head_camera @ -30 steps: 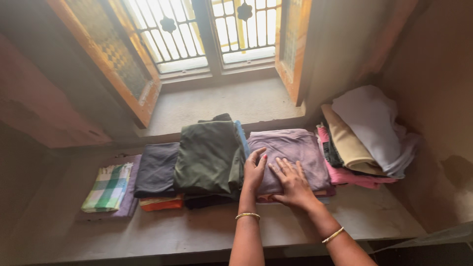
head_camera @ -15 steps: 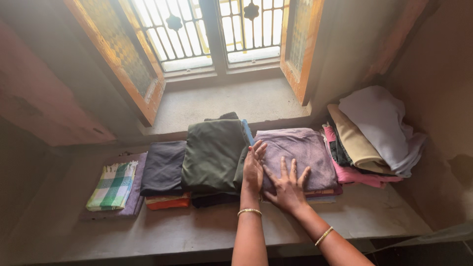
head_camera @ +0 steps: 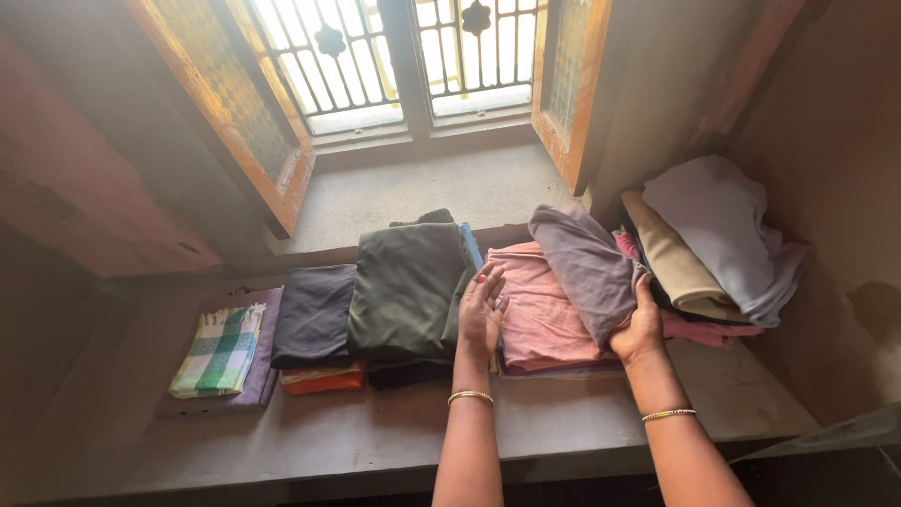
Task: The person folds various garments on a windowsill, including pants, shirts, and towels. They smooth each item and stack them neatly in separate piles.
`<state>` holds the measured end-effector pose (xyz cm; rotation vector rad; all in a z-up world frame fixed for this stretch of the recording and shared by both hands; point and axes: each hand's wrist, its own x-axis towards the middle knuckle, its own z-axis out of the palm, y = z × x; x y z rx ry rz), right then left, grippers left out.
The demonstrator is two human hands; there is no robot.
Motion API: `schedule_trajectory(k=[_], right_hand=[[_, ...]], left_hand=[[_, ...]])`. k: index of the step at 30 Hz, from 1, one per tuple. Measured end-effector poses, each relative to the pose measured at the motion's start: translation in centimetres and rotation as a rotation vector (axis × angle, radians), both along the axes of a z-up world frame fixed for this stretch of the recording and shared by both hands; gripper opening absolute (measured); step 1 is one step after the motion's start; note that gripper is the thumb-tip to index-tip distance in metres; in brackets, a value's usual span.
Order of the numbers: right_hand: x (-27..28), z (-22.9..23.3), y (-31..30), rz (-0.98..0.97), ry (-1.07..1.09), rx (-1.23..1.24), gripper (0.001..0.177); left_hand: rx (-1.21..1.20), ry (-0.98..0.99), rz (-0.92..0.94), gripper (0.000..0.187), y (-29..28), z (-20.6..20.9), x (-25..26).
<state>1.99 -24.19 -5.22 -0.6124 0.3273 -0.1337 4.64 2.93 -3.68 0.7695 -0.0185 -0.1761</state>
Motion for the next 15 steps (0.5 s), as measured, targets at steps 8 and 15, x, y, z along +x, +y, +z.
schedule_trajectory(k=[8,15], right_hand=[[1.6,2.9,3.9,-0.103,-0.084,-0.41,0.043],[-3.0,8.8,11.0,0.359,-0.376,-0.706,0.033]], left_hand=[[-0.028,0.009,-0.097,0.051,-0.7,-0.7,0.9],[-0.21,0.27,-0.325,0.056,-1.5,2.8,-1.5]])
